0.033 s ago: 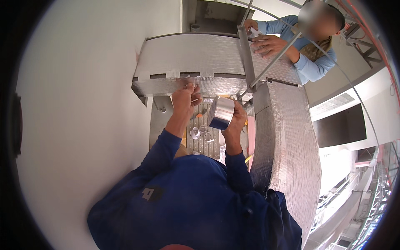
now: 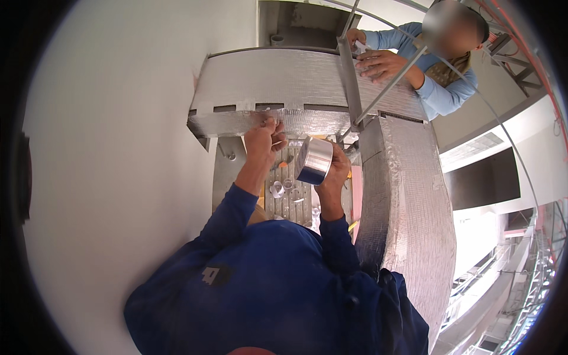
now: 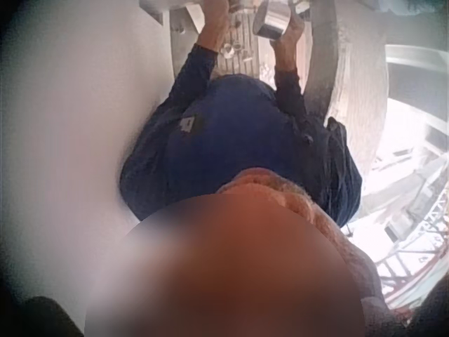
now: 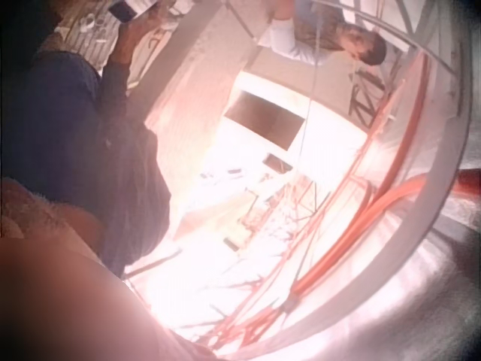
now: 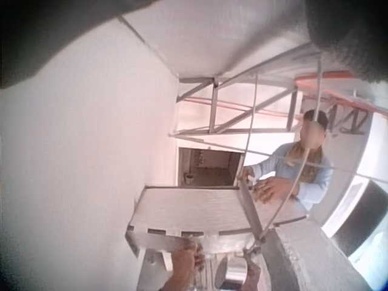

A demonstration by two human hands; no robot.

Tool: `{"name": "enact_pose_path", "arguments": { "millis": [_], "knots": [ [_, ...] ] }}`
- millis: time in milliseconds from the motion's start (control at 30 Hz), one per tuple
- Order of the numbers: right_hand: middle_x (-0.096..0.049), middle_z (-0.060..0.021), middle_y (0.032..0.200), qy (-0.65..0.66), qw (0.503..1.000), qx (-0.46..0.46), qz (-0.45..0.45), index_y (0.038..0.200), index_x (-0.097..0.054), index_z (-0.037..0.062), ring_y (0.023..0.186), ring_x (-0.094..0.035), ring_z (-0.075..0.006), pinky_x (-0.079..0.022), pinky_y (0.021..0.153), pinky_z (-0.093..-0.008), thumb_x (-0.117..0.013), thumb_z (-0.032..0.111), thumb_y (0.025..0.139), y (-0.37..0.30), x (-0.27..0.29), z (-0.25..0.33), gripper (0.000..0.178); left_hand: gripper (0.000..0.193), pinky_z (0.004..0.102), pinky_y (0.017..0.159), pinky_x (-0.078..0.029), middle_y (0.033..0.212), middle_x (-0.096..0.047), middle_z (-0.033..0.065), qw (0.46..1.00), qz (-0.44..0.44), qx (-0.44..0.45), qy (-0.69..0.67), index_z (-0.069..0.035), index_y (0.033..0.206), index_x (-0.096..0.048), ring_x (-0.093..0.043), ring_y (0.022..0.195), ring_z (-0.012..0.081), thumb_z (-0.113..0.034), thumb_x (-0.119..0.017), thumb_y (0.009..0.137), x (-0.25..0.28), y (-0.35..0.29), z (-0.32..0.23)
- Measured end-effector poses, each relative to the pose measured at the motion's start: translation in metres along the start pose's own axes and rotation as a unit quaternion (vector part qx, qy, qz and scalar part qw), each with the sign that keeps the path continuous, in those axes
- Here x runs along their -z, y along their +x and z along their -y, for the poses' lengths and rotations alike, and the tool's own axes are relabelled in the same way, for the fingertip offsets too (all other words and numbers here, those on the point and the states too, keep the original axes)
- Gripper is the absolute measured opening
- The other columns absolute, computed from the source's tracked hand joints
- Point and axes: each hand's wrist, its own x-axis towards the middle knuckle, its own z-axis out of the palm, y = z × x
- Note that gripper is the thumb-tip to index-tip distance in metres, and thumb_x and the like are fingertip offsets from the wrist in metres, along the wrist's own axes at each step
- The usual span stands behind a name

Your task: The person applies silver duct tape to the seams of a large curved metal duct. They repeatedly pull tape from a roll, press it along the seam, and smooth it down. A coworker stands nearby and also handles tape.

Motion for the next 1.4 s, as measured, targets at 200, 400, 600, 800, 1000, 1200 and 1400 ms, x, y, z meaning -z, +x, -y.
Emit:
{"name": "enact_pose_path", "arguments": {
  "millis": [200,400,600,800,1000,1200,1400],
  "knots": [
    [-0.079,-0.0096,0.116,0.050,0.997,-0.061,-0.007,0.128,-0.074,-0.0042,0.103,-0.078,-0.0165,-0.064,0.092,-0.0317,-0.086,0.009,0.094,-0.001,0.005,0.002,0.039,0.019,0.0390,0.067,-0.062,0.102,-0.078,0.0077,1.000,0.017,0.007,-0.008,-0.007,0.112,-0.073,-0.071,0.074,0.0190,-0.026,-0.070,0.111,0.005,0.003,0.004],
    [-0.079,-0.0101,0.116,0.065,0.997,-0.051,-0.004,0.129,-0.073,-0.0044,0.103,-0.078,-0.0171,-0.064,0.092,-0.0320,-0.086,0.009,0.094,-0.003,0.010,-0.003,0.040,0.020,0.0373,0.062,-0.060,0.097,-0.076,0.0079,1.000,0.015,0.011,-0.013,-0.006,0.108,-0.073,-0.069,0.069,0.0197,-0.026,-0.071,0.111,0.006,0.004,0.003],
    [-0.079,-0.0098,0.118,0.055,0.998,-0.018,0.028,0.129,-0.073,-0.0039,0.105,-0.077,-0.0162,-0.063,0.093,-0.0318,-0.090,0.012,0.092,-0.004,0.010,-0.001,0.044,0.022,0.0374,0.061,-0.061,0.093,-0.075,0.0076,1.000,0.009,0.026,-0.009,-0.006,0.107,-0.073,-0.069,0.068,0.0203,-0.028,-0.072,0.110,0.010,0.005,0.005],
    [-0.079,-0.0047,0.106,0.036,0.999,-0.021,-0.002,0.116,-0.078,-0.0021,0.092,-0.073,-0.0105,-0.059,0.083,-0.0265,-0.077,0.002,0.098,-0.006,-0.001,0.006,0.018,0.024,0.0379,0.068,-0.063,0.100,-0.076,0.0094,0.997,0.030,0.045,-0.059,-0.006,0.113,-0.071,-0.071,0.075,0.0210,-0.030,-0.072,0.111,0.023,0.012,0.014],
    [-0.079,-0.0053,0.106,0.060,0.998,-0.025,-0.017,0.114,-0.077,-0.0021,0.091,-0.073,-0.0107,-0.060,0.082,-0.0265,-0.077,0.001,0.099,-0.005,-0.005,0.012,0.016,0.022,0.0373,0.074,-0.064,0.109,-0.076,0.0104,0.994,0.084,0.029,-0.062,-0.004,0.120,-0.069,-0.071,0.084,0.0190,-0.025,-0.066,0.114,0.039,0.009,0.023],
    [-0.079,-0.0097,0.116,0.052,0.997,-0.052,0.005,0.128,-0.074,-0.0041,0.104,-0.077,-0.0157,-0.063,0.093,-0.0321,-0.088,0.009,0.092,-0.002,0.007,0.004,0.041,0.017,0.0376,0.076,-0.066,0.110,-0.077,0.0094,0.994,0.092,-0.054,-0.009,-0.004,0.116,-0.072,-0.074,0.082,0.0170,-0.019,-0.066,0.113,0.031,0.005,0.025],
    [-0.079,-0.0100,0.116,0.049,0.998,-0.045,0.002,0.128,-0.074,-0.0041,0.103,-0.078,-0.0162,-0.063,0.092,-0.0315,-0.085,0.008,0.094,-0.001,0.008,-0.005,0.037,0.016,0.0344,0.068,-0.064,0.104,-0.076,0.0096,0.996,0.045,-0.076,0.018,-0.003,0.114,-0.073,-0.071,0.074,0.0158,-0.017,-0.068,0.111,0.015,0.009,0.013]
  ]
}}
